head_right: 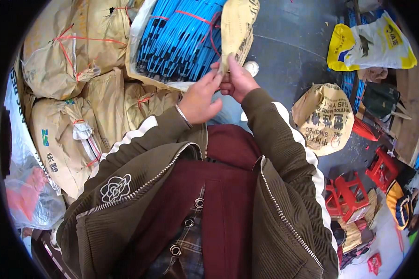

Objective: The person bundles blue plastic rods and places them into a paper bag.

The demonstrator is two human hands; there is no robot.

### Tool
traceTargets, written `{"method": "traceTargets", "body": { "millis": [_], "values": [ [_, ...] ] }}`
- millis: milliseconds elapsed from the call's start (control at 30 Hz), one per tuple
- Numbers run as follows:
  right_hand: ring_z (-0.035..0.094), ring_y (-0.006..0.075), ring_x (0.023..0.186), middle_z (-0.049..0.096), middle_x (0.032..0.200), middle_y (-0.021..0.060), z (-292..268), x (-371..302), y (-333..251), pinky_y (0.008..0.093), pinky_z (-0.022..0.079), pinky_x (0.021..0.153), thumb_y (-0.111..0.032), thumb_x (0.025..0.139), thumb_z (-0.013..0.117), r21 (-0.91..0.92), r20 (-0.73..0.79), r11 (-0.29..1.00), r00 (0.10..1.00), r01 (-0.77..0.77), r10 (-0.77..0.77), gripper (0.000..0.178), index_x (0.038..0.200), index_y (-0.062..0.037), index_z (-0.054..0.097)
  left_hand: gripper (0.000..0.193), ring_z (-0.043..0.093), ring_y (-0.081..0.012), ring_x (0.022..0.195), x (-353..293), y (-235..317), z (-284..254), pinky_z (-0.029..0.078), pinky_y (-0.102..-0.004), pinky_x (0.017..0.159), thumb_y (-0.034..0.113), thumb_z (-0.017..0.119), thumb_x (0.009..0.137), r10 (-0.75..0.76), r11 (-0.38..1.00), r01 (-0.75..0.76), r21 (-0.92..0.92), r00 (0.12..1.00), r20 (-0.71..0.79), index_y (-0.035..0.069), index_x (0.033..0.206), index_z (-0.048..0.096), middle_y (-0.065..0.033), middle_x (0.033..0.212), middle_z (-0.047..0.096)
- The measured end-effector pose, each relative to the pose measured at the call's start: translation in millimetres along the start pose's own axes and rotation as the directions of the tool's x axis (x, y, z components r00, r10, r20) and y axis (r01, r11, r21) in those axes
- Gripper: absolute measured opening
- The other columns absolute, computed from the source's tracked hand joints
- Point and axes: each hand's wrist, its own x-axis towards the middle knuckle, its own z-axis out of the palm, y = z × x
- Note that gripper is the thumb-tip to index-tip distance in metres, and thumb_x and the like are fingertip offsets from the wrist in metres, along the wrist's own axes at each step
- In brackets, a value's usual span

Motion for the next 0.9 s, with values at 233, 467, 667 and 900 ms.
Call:
{"method": "traceTargets", "body": {
  "millis": [233, 467, 667, 900],
  "values": [
    [0.03, 0.0065, 0.038, 0.037, 0.051, -0.0047, -33.3, 13.8, -17.2, 0.0209, 0.022, 0.037, -0.02, 0.082, 0.057, -0.171, 0.025, 0.985, 0.999, 0.032, -0.028, 0.018, 0.084, -0.0028, 0.056, 0.024, 0.057, -0.0184, 0.07, 58.4, -32.7, -7.6, 0.047, -0.0279, 0.065, 0.013, 0.056, 0.077, -0.698, 0.065, 0.655, -0.753, 0.569, 0.435, -0.006, 0.092, 0.053, -0.0134, 0.088, 0.056],
    [0.036, 0.008, 0.038, 0.042, 0.051, -0.0018, -13.4, 10.3, -39.5, 0.0229, 0.028, 0.036, -0.019, 0.079, 0.06, -0.539, -0.079, 0.843, 0.995, 0.008, -0.059, 0.02, 0.072, -0.0006, 0.057, 0.02, 0.054, -0.0118, 0.062, 93.6, -55.5, 3.5, 0.043, -0.0244, 0.056, 0.017, 0.056, 0.082, -0.569, 0.299, 0.892, -0.34, 0.453, 0.686, -0.002, 0.075, 0.058, -0.0062, 0.071, 0.058],
    [0.044, 0.0105, 0.039, 0.047, 0.05, 0.0021, -10.8, 13.2, -56.2, 0.0269, 0.035, 0.036, -0.019, 0.076, 0.06, -0.719, -0.1, 0.688, 0.994, -0.095, 0.032, 0.024, 0.065, 0.0021, 0.058, 0.013, 0.045, -0.0103, 0.05, 80.8, -39.3, -3.5, 0.036, -0.0252, 0.047, 0.012, 0.053, 0.082, -0.762, 0.148, 0.543, -0.827, 0.596, 0.255, 0.001, 0.088, 0.055, -0.0023, 0.067, 0.053],
    [0.041, 0.0098, 0.039, 0.044, 0.049, 0.001, -23.9, 28.3, -60.5, 0.026, 0.033, 0.037, -0.019, 0.078, 0.062, -0.762, -0.028, 0.635, 0.987, -0.125, 0.16, 0.024, 0.065, 0.001, 0.057, 0.021, 0.035, -0.007, 0.05, 76.0, -43.7, -69.7, 0.026, -0.0236, 0.045, 0.014, 0.047, 0.088, -0.404, -0.347, 0.358, -0.867, 0.777, 0.482, 0.004, 0.106, 0.043, 0.0019, 0.062, 0.038]
  ]
}}
